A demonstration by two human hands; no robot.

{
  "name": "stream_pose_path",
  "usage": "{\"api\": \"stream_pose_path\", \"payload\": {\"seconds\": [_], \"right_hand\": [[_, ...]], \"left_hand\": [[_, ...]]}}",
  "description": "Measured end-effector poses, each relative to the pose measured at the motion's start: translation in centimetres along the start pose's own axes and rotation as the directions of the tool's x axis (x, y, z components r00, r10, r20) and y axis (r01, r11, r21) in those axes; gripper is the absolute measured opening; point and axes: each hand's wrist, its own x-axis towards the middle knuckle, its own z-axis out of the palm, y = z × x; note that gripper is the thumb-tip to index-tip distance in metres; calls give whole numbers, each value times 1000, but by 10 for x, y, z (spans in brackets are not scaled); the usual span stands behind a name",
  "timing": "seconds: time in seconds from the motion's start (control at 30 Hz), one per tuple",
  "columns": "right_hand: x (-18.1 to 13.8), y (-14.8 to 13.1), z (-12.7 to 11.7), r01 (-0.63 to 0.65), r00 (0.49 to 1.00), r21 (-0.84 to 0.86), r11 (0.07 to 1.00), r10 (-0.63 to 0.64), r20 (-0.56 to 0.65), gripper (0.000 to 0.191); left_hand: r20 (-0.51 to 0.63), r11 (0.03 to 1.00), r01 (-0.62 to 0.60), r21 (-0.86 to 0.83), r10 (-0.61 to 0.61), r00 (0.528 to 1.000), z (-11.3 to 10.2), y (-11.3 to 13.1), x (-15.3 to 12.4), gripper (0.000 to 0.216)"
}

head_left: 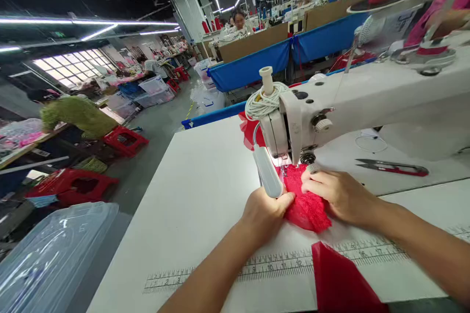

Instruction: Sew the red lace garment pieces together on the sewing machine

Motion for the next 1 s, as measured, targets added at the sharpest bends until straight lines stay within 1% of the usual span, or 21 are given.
{"api": "stream_pose_path", "payload": {"seconds": [0.1,0.17,0.2,0.27,0.33,0.4,0.47,0.6,0.77,0.9,1.0], "right_hand": [[0,-1,-1,7,999,-35,999,-9,-35,31],[0,-2,-2,10,999,-63,998,-13,-47,31],[0,-2,-2,10,999,-79,997,-14,-50,31],[1,-3,-3,9,998,-106,994,-15,-55,30],[1,-3,-3,1,998,-121,993,-8,-57,30],[1,-3,-3,-1,999,-108,994,-3,-37,30],[1,-2,-3,8,1000,-88,996,-9,-17,30],[1,-3,-2,23,999,-103,994,-26,-24,30],[1,-6,-1,8,1000,-156,988,-9,-2,27],[1,-7,-2,25,999,-155,988,-28,-16,26],[1,-7,-3,21,1000,-167,986,-22,-2,24]], "left_hand": [[103,1000,15,-22,-12,995,-12,5,3,33],[192,996,45,-82,-29,981,-22,8,5,28],[243,990,68,-123,-36,969,-27,9,6,33],[339,979,114,-168,-51,939,-35,12,7,53],[394,980,138,-142,-72,916,-39,13,9,70],[398,986,131,-100,-81,914,-40,13,9,81],[387,990,118,-77,-80,918,-39,13,9,86],[365,994,99,-54,-72,928,-37,13,8,87],[293,995,92,-38,-77,953,-34,15,7,91],[288,995,91,-33,-77,954,-32,15,6,91],[299,996,91,-19,-81,951,-33,15,7,90]]}}
